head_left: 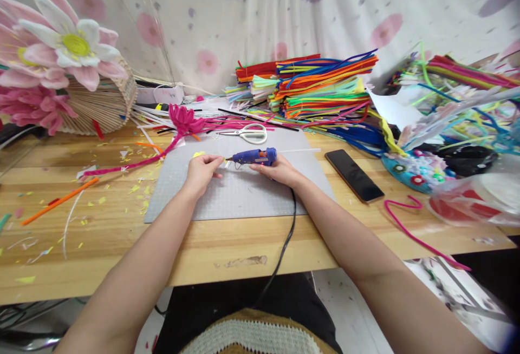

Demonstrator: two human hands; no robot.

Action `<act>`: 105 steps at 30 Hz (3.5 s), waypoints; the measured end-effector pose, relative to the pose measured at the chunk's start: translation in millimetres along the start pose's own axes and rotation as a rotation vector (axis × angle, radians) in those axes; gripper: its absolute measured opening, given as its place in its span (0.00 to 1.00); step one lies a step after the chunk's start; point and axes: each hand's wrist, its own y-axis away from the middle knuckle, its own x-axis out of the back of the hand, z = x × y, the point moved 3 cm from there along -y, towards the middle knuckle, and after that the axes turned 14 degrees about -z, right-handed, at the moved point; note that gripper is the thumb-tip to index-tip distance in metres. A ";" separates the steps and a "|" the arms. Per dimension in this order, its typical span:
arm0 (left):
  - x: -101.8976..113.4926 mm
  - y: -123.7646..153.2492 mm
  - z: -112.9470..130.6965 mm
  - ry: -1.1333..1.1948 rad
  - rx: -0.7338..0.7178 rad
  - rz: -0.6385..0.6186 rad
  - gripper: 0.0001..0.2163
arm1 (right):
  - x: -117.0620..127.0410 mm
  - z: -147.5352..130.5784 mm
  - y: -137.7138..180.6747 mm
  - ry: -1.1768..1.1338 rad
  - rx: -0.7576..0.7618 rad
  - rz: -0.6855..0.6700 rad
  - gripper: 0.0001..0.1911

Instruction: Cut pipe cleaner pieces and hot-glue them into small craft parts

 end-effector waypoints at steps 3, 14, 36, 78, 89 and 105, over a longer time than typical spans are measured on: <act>0.1 -0.2 -0.5 -0.013 0.009 -0.003 0.08 | 0.0 0.0 -0.3 0.003 0.006 0.001 0.20; -0.3 -0.4 -0.5 -0.002 0.007 -0.006 0.08 | -0.5 1.8 -1.8 -0.002 0.008 -0.005 0.21; 0.7 1.5 3.1 0.060 -0.009 0.021 0.09 | 41.4 5.3 20.1 -0.079 -0.161 0.254 0.20; -4.8 1.1 1.1 0.168 -0.082 0.064 0.07 | -35.2 -34.0 -36.9 0.391 -0.042 0.120 0.13; -2.6 1.5 0.7 0.152 -0.084 0.038 0.14 | -43.3 -27.5 -50.6 0.342 -0.175 0.163 0.08; -5.2 6.3 7.8 0.174 -0.101 -0.079 0.25 | -49.3 -6.8 -58.6 -0.002 -0.027 -0.066 0.09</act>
